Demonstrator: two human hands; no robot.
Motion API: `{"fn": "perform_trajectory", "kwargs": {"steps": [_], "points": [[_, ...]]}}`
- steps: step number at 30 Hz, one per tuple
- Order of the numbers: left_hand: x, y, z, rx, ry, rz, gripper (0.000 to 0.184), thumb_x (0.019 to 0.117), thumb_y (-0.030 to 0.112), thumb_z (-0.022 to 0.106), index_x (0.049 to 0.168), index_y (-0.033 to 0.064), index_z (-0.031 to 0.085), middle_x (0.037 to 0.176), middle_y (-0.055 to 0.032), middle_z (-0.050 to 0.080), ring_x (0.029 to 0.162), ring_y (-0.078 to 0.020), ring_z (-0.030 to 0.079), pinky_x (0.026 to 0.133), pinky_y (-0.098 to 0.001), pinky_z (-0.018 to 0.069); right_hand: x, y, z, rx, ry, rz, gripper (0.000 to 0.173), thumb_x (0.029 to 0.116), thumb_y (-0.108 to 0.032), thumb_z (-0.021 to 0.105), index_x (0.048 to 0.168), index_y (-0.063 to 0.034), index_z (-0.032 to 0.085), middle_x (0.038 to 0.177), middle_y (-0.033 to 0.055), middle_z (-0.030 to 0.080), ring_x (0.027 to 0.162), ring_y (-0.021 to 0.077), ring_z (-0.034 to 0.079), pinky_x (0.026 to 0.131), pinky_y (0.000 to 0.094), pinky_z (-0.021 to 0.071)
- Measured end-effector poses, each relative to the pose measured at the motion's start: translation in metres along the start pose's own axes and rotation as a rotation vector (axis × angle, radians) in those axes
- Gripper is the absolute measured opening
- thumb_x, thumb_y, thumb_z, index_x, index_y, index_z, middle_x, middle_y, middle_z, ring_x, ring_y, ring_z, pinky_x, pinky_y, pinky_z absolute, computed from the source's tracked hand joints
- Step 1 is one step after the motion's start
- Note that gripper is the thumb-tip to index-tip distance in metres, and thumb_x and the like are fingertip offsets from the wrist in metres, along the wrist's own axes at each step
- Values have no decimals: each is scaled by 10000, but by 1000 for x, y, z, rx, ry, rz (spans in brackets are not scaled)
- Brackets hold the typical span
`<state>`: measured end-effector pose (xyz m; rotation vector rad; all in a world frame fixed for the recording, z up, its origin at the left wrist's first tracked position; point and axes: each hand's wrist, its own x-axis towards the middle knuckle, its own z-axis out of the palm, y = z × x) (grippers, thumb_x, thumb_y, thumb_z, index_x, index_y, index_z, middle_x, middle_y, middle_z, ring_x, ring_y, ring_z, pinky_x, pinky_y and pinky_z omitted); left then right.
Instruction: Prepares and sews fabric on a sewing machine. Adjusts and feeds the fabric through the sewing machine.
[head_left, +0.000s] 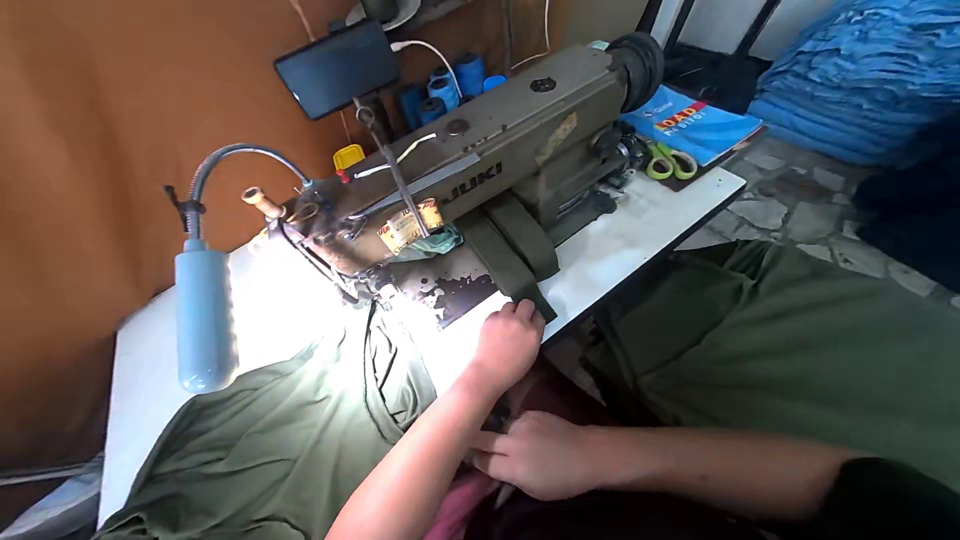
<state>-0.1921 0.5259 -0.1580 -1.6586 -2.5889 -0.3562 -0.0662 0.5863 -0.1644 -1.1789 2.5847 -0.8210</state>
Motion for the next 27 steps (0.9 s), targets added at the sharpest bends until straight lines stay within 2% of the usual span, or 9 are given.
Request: {"fn": "perform_trajectory", "kwargs": {"steps": [2, 5, 8, 10, 11, 15, 17, 23, 27], "points": [[0, -3, 11, 55, 144, 50, 148, 923, 23, 601, 889, -28, 735, 902, -187, 704, 828, -359, 721, 655, -459, 589, -24, 10, -6, 53, 94, -85, 145, 887, -23, 659, 1019, -14, 719, 1199, 180, 713, 812, 329, 735, 649, 474, 590], [-4, -4, 19, -75, 279, -29, 159, 917, 50, 603, 884, -38, 732, 894, -192, 721, 841, -365, 729, 706, -476, 597, -56, 31, -16, 127, 449, 4, 184, 804, -1, 665, 971, -8, 741, 985, 135, 743, 856, 249, 736, 733, 396, 610], [-4, 4, 10, -305, 387, -195, 190, 929, 44, 565, 936, -77, 711, 919, -216, 716, 863, -351, 729, 791, -454, 599, -59, 48, -39, 213, 769, 400, 277, 926, -36, 591, 1165, 80, 671, 979, 159, 716, 885, 194, 700, 814, 317, 588], [-3, 7, 7, -351, 434, -196, 190, 938, 48, 547, 916, -68, 696, 895, -195, 697, 837, -317, 715, 765, -426, 595, -51, 59, -56, 312, 792, 602, 448, 970, -84, 570, 1398, 48, 553, 998, 157, 690, 863, 182, 657, 795, 326, 553], [-3, 8, 6, -353, 455, -176, 184, 936, 47, 546, 899, -60, 692, 880, -181, 687, 823, -298, 708, 749, -412, 594, -46, 64, -62, 352, 809, 632, 447, 980, -94, 569, 1411, 26, 554, 985, 143, 684, 838, 154, 640, 775, 307, 540], [-6, 9, 2, -347, 510, -83, 186, 896, 116, 642, 971, -47, 687, 933, -180, 687, 852, -288, 695, 753, -399, 587, -41, 70, -75, 371, 873, 600, 142, 1001, -78, 591, 1038, 26, 681, 870, 68, 663, 720, 57, 589, 683, 241, 514], [-8, 12, -1, -345, 529, -63, 213, 902, 115, 680, 1031, -53, 701, 953, -183, 699, 868, -283, 701, 785, -389, 588, -45, 70, -79, 354, 860, 560, 111, 988, -72, 607, 1016, 12, 674, 830, 36, 643, 679, 22, 564, 638, 198, 496], [-4, 15, -12, -442, 554, -92, 154, 963, 42, 614, 900, -36, 730, 889, -148, 716, 871, -235, 701, 833, -341, 569, -50, 70, -70, 378, 974, 464, 135, 936, -22, 623, 1069, 4, 630, 835, 3, 627, 632, -34, 540, 584, 123, 478], [-1, 18, -21, -623, 533, -229, 137, 976, 41, 606, 907, -25, 705, 878, -93, 676, 806, -109, 641, 773, -228, 534, -51, 65, -62, 579, 1111, 523, 114, 945, -35, 576, 1053, -59, 604, 883, -42, 665, 589, -47, 538, 552, 120, 474]]}}
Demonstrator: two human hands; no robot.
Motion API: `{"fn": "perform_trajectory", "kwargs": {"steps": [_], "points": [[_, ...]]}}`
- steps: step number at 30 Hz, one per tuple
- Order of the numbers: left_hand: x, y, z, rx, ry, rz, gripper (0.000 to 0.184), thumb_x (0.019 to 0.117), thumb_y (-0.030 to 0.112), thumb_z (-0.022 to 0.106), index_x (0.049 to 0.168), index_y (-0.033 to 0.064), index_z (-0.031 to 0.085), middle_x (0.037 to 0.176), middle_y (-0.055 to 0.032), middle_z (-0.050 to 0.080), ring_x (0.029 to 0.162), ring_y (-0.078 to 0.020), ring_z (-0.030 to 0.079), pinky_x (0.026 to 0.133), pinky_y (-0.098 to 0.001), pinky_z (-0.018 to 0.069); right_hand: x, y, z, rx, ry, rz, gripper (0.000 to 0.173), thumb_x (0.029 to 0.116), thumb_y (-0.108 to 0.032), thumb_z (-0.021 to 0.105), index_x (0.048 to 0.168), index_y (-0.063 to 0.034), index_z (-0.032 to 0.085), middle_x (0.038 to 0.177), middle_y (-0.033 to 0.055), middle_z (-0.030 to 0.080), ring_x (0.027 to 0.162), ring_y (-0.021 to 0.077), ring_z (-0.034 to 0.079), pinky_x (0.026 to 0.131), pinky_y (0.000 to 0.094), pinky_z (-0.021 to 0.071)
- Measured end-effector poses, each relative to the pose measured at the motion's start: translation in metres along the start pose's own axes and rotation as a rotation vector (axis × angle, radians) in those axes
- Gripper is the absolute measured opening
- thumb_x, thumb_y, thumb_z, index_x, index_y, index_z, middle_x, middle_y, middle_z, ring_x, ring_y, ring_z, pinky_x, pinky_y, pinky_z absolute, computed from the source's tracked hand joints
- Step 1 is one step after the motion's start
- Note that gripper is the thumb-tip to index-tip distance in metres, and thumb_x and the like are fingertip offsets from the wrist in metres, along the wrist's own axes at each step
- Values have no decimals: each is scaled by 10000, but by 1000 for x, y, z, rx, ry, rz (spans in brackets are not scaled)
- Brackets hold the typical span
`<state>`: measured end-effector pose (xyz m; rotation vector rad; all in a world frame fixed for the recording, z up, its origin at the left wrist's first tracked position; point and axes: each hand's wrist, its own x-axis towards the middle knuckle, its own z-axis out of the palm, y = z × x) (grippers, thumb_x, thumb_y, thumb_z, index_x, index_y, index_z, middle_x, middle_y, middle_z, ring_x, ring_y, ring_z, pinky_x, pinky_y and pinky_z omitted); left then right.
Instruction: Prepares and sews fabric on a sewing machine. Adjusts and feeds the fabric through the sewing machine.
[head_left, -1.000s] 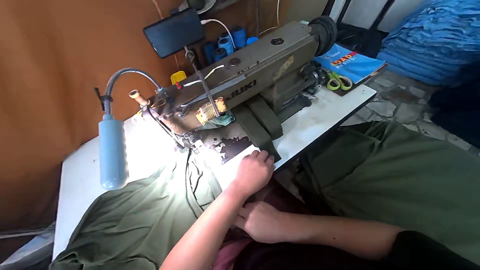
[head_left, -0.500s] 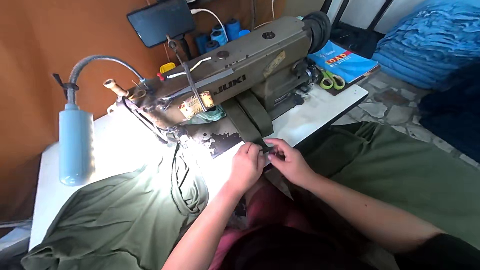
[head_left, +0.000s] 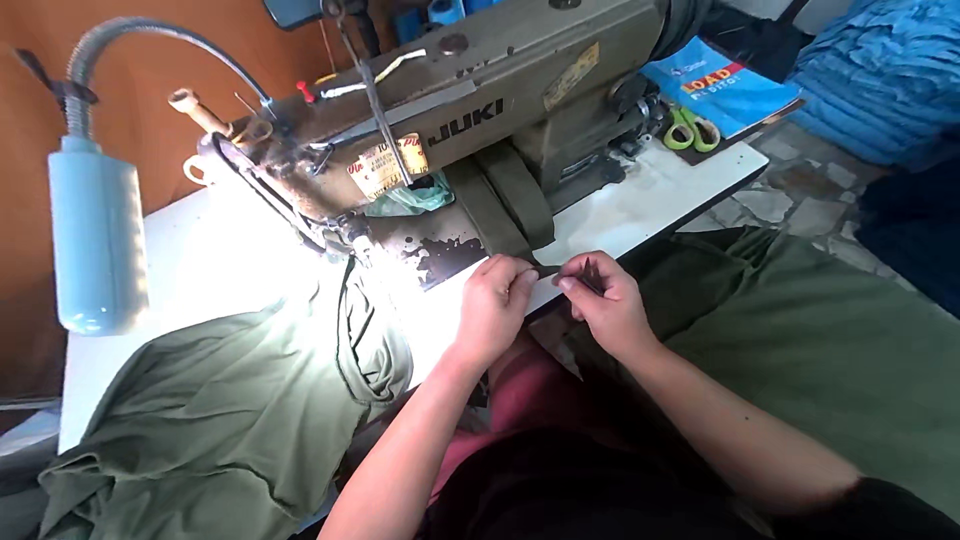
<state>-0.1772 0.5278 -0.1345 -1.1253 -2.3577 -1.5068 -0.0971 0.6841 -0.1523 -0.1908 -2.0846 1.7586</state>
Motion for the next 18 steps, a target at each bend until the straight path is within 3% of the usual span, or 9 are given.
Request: {"fn": "perform_trajectory", "kwargs": {"steps": [3, 6, 9, 13, 18], "points": [[2, 4, -1, -109, 2, -130, 106, 973, 52, 626, 912, -14, 683, 856, -56, 645, 737, -44, 600, 703, -181, 514, -3, -6, 1, 118, -30, 157, 82, 954, -29, 560, 951, -75, 628, 825, -44, 697, 535, -39, 536, 508, 119, 454], [2, 5, 1, -220, -6, -214, 43, 931, 29, 678, 902, 3, 662, 840, -33, 624, 702, -23, 584, 660, -165, 509, -3, -12, -1, 225, -92, 290, 154, 988, -51, 528, 919, -69, 665, 826, -28, 729, 517, -22, 538, 489, 129, 444], [3, 7, 2, -283, -21, -260, 30, 925, 28, 688, 898, 14, 686, 817, -2, 630, 697, 2, 580, 658, -152, 503, -1, -13, 0, 334, -100, 319, 209, 1022, -79, 490, 935, -63, 680, 834, -14, 742, 514, -16, 547, 491, 131, 452], [4, 9, -1, -271, -26, -287, 151, 987, 68, 595, 891, 19, 699, 816, 30, 641, 738, 28, 583, 699, -144, 487, 3, -14, 2, 329, -75, 358, 219, 1037, -100, 490, 907, -64, 662, 821, -11, 729, 498, -15, 527, 480, 135, 437], [8, 12, -4, -223, 1, -312, 98, 971, 40, 616, 900, 11, 676, 791, 31, 631, 706, 40, 571, 690, -134, 485, 0, -6, -2, 146, 77, 298, 103, 991, -87, 572, 906, -61, 624, 714, -64, 602, 501, -40, 486, 486, 115, 418]]}}
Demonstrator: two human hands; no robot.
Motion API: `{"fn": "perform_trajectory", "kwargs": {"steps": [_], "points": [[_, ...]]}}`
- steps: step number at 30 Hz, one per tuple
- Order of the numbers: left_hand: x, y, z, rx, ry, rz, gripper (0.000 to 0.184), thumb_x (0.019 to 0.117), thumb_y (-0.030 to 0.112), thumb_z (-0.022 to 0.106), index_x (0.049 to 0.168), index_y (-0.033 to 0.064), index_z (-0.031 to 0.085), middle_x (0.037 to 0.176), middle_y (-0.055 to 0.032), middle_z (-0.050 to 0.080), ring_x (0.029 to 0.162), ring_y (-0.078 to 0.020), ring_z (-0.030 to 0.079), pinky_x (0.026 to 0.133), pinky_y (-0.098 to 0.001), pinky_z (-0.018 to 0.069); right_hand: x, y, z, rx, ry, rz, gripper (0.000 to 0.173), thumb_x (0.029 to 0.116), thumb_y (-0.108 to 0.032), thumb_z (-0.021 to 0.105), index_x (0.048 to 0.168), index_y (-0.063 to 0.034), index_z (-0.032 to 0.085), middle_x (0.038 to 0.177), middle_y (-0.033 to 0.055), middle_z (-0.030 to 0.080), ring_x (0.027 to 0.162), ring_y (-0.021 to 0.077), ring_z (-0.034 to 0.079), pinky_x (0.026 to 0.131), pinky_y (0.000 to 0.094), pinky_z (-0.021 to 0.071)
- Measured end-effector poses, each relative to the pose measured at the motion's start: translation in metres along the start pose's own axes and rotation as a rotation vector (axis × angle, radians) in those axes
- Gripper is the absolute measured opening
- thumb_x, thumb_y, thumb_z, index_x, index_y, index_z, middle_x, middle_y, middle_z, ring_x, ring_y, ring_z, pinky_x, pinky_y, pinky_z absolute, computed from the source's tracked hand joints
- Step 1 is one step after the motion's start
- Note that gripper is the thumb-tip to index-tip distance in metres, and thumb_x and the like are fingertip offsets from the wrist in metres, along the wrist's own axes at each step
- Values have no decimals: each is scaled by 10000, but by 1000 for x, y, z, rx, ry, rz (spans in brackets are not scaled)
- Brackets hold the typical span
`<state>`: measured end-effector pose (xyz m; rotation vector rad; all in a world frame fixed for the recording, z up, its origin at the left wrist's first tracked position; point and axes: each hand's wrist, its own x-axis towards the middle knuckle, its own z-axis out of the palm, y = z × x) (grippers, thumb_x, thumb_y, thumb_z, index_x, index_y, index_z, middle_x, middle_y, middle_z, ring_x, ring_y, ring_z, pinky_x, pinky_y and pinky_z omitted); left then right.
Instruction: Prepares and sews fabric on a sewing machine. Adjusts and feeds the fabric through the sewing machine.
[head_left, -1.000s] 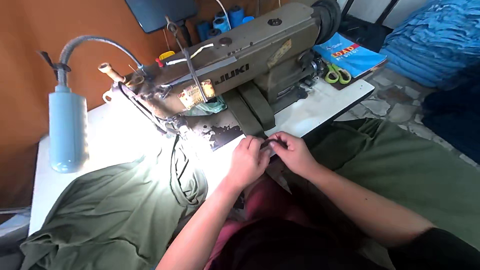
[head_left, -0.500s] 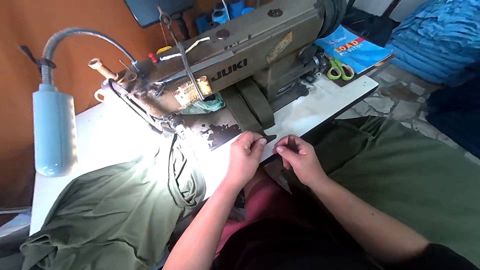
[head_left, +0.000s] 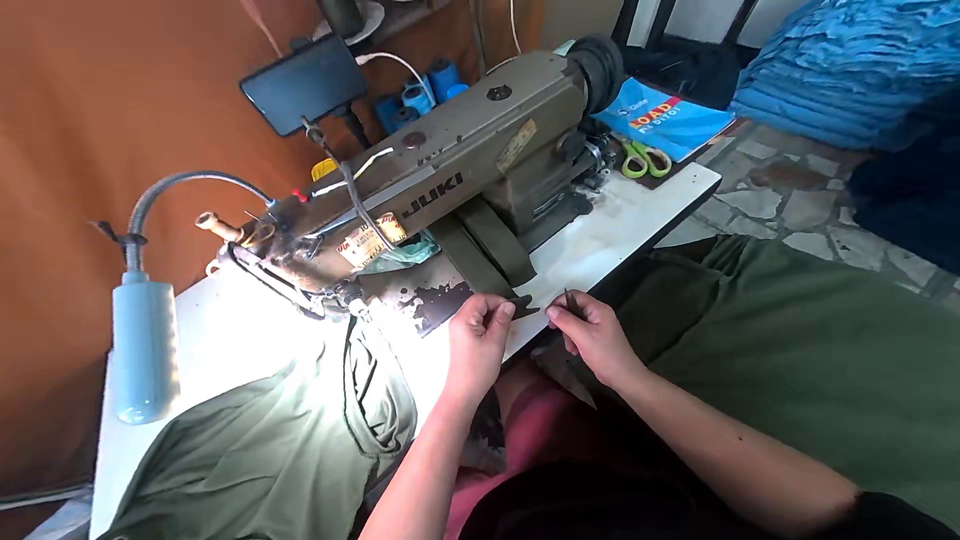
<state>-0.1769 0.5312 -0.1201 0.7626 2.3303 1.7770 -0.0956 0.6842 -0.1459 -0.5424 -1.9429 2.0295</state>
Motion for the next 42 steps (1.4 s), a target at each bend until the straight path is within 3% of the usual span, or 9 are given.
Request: {"fn": "perform_trajectory", "kwargs": {"steps": [4, 13, 18, 25, 32, 42], "points": [[-2, -7, 7, 11, 3, 33, 93, 958, 47, 621, 902, -8, 670, 784, 22, 627, 705, 47, 566, 687, -122, 479, -5, -8, -1, 52, -83, -8, 138, 990, -87, 553, 887, -90, 644, 713, -94, 639, 498, -61, 488, 479, 105, 408], [-5, -16, 9, -22, -9, 155, 74, 897, 18, 672, 826, -5, 674, 778, 9, 638, 717, 39, 591, 687, -117, 502, 1, -18, 15, 215, -150, 124, 169, 1018, -87, 556, 870, -72, 636, 715, -42, 677, 462, -21, 498, 455, 124, 419], [-4, -19, 8, 59, -12, 179, 112, 900, 69, 679, 825, -12, 663, 775, -7, 615, 720, 33, 571, 685, -109, 476, 1, -18, 16, 244, -177, 147, 171, 1026, -88, 545, 880, -72, 632, 729, -44, 677, 465, -24, 493, 457, 122, 416], [-6, -20, 9, 346, 0, 379, 178, 935, 80, 636, 963, -25, 777, 889, -132, 731, 837, -144, 696, 819, -217, 551, 2, -16, 16, 197, -176, 128, 191, 1037, -78, 520, 883, -66, 633, 727, -59, 665, 471, -32, 488, 467, 121, 423], [-2, -19, 9, 302, -17, 341, 191, 955, 103, 625, 887, 12, 779, 910, -79, 759, 914, -122, 693, 881, -235, 521, 1, -13, 11, 187, -188, 118, 231, 1049, -99, 489, 884, -71, 647, 751, -55, 687, 488, -31, 501, 486, 123, 428], [0, -23, 12, 234, 47, 378, 150, 922, 73, 640, 837, -2, 740, 828, -67, 723, 853, -78, 670, 829, -188, 517, 3, -10, 15, 245, -188, 93, 251, 1044, -101, 475, 865, -93, 651, 724, -74, 674, 487, -31, 506, 482, 123, 432]]}}
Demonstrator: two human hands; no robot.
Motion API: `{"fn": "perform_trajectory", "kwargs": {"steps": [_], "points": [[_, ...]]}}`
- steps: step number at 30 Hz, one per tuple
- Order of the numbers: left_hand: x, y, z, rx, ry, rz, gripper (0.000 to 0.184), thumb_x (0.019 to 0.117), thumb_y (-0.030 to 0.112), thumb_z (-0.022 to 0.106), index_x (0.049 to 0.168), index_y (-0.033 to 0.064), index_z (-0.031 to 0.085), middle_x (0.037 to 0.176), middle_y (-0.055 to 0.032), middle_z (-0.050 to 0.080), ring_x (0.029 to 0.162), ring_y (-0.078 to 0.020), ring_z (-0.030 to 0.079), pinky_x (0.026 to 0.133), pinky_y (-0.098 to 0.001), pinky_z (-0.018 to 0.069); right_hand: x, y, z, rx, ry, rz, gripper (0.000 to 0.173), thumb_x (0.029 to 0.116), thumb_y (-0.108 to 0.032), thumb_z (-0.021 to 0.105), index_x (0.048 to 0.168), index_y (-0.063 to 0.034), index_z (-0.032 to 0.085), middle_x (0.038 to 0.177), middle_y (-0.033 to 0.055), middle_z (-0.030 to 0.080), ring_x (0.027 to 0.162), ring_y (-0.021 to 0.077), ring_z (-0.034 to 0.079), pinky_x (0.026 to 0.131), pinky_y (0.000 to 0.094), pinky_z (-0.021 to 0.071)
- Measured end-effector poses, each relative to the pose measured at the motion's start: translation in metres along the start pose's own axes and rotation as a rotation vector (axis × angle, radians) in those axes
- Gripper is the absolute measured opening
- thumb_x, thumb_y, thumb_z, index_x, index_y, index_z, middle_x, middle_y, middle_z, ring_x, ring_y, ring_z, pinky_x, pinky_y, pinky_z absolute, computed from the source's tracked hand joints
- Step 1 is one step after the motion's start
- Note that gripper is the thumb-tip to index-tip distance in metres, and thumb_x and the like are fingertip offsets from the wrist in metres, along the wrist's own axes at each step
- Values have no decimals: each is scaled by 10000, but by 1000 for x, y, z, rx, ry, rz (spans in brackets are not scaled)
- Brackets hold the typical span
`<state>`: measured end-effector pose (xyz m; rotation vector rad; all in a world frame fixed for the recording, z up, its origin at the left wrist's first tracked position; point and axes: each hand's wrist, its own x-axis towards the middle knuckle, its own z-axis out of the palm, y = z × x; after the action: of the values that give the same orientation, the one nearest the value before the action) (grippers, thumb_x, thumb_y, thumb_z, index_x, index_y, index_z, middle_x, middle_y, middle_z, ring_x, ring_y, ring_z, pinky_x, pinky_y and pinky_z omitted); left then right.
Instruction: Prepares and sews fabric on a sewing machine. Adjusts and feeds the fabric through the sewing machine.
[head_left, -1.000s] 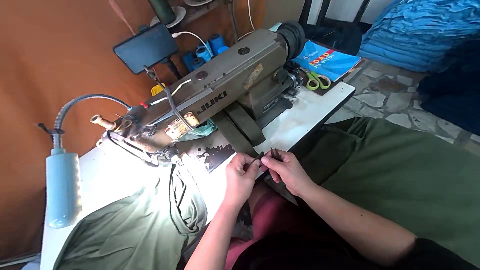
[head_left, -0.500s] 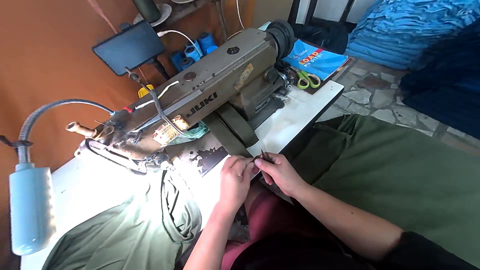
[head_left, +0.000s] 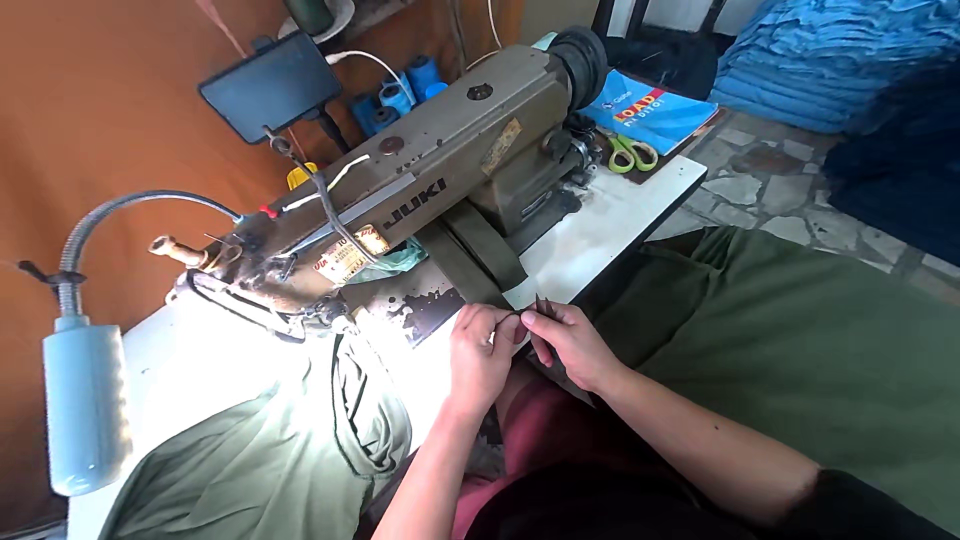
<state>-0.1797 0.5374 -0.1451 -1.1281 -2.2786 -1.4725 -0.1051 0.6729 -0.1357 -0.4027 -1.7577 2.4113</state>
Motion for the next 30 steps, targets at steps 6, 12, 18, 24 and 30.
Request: {"fn": "perform_trajectory", "kwargs": {"steps": [6, 12, 18, 24, 30], "points": [[-1, -2, 0, -54, 13, -21, 141, 911, 81, 664, 829, -4, 741, 820, -56, 721, 864, -60, 666, 841, -175, 514, 1, 0, 0, 28, 4, 8, 253, 1043, -98, 484, 853, -93, 651, 698, -73, 665, 478, -27, 508, 476, 121, 434], [-1, -7, -1, -74, 27, 20, 105, 857, 80, 735, 782, 7, 735, 791, -58, 708, 855, -79, 665, 827, -187, 520, 3, 0, 1, 28, 3, 9, 206, 1012, -85, 523, 859, -106, 660, 690, -81, 662, 480, -30, 513, 474, 120, 436], [1, 2, -20, -150, -142, -80, 165, 933, 53, 647, 936, -55, 772, 975, -145, 755, 975, -100, 703, 925, -207, 529, 5, -1, 1, -10, 53, -1, 206, 1006, -31, 499, 860, -97, 629, 712, -68, 699, 474, -41, 513, 467, 114, 419], [19, 10, -45, -367, 231, -404, 159, 983, 4, 530, 939, 44, 677, 764, 91, 669, 699, 27, 630, 693, -169, 543, 7, -3, -27, -897, -53, 21, 241, 1010, -173, 577, 950, 33, 688, 829, 137, 655, 762, 229, 621, 724, 437, 499], [46, 28, -67, -61, 183, -183, 135, 989, 56, 591, 1053, 3, 698, 921, -8, 685, 787, 14, 630, 737, -166, 539, 33, -37, -4, -1025, -303, -742, 195, 905, -52, 598, 1001, 2, 759, 1019, 157, 730, 818, 252, 715, 704, 425, 596]]}}
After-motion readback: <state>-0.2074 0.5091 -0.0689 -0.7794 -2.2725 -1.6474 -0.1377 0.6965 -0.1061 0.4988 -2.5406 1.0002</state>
